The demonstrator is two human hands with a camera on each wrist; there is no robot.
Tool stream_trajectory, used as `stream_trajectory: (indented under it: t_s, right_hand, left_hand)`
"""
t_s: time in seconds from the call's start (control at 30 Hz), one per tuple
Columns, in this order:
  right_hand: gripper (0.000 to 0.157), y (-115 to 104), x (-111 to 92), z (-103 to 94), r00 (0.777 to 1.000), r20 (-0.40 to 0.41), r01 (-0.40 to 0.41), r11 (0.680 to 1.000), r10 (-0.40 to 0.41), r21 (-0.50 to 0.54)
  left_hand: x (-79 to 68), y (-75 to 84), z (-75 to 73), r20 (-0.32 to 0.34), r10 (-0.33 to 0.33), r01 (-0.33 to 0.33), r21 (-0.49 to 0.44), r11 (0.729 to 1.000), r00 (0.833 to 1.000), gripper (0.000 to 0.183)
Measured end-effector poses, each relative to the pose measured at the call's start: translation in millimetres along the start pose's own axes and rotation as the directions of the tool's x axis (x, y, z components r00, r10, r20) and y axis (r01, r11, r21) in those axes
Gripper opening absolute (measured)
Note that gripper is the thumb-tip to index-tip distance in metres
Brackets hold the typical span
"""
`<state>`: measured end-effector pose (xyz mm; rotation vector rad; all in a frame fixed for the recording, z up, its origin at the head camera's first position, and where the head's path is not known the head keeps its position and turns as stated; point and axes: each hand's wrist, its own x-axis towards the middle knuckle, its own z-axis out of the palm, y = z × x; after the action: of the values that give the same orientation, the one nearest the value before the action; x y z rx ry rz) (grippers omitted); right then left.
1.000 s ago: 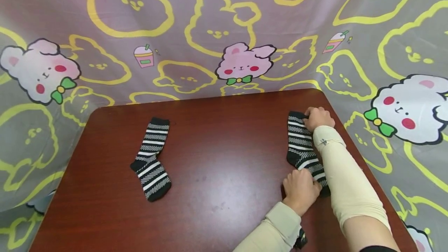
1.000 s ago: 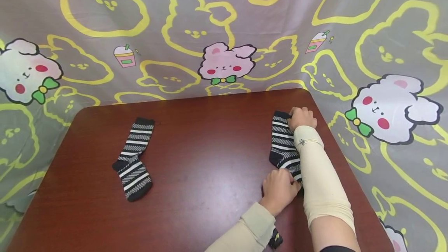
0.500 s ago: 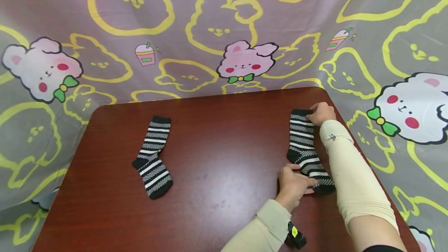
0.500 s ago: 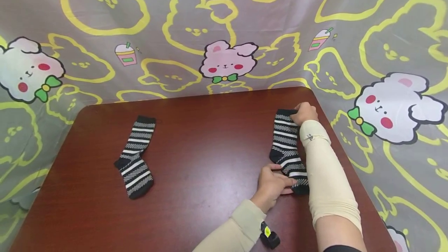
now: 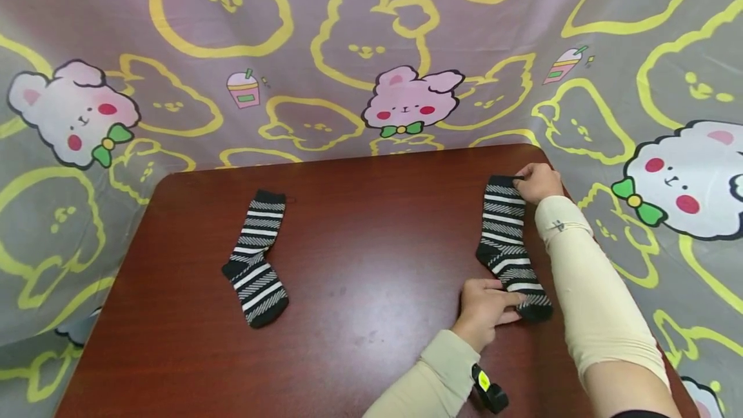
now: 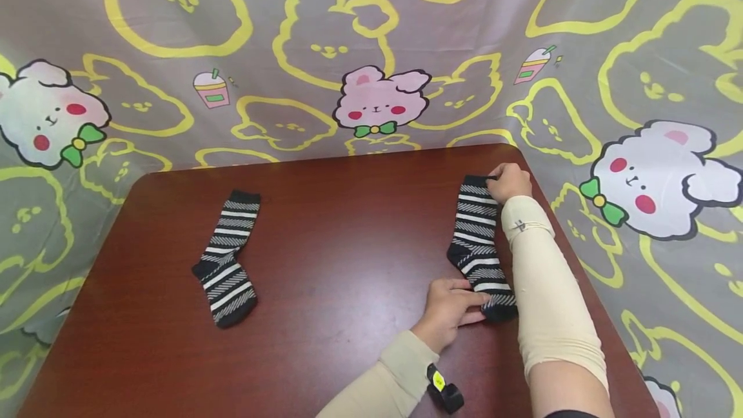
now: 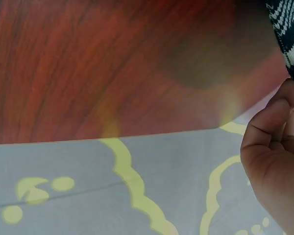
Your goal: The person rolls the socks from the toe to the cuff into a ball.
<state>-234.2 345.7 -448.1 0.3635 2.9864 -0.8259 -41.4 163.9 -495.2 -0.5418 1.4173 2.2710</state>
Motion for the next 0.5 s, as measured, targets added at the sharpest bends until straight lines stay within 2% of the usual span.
stream_trajectory:
  t_s: [0.23, 0.5]
  right_hand:
    - [0.026, -7.2, -0.3, -9.2, 0.998, -0.058, 0.033, 0.999, -0.032, 0.01]
    - [0.025, -18.8, -4.7, -21.0, 0.997, -0.068, 0.049, 0.998, -0.047, 0.028]
  left_hand:
    - [3.8, 1.6, -6.5, 0.042, -0.01, 0.013, -0.077, 0.997, 0.999, 0.034]
    - [6.4, 6.0, -14.4, 0.092, -0.004, 0.017, -0.136, 0.991, 0.996, 0.034]
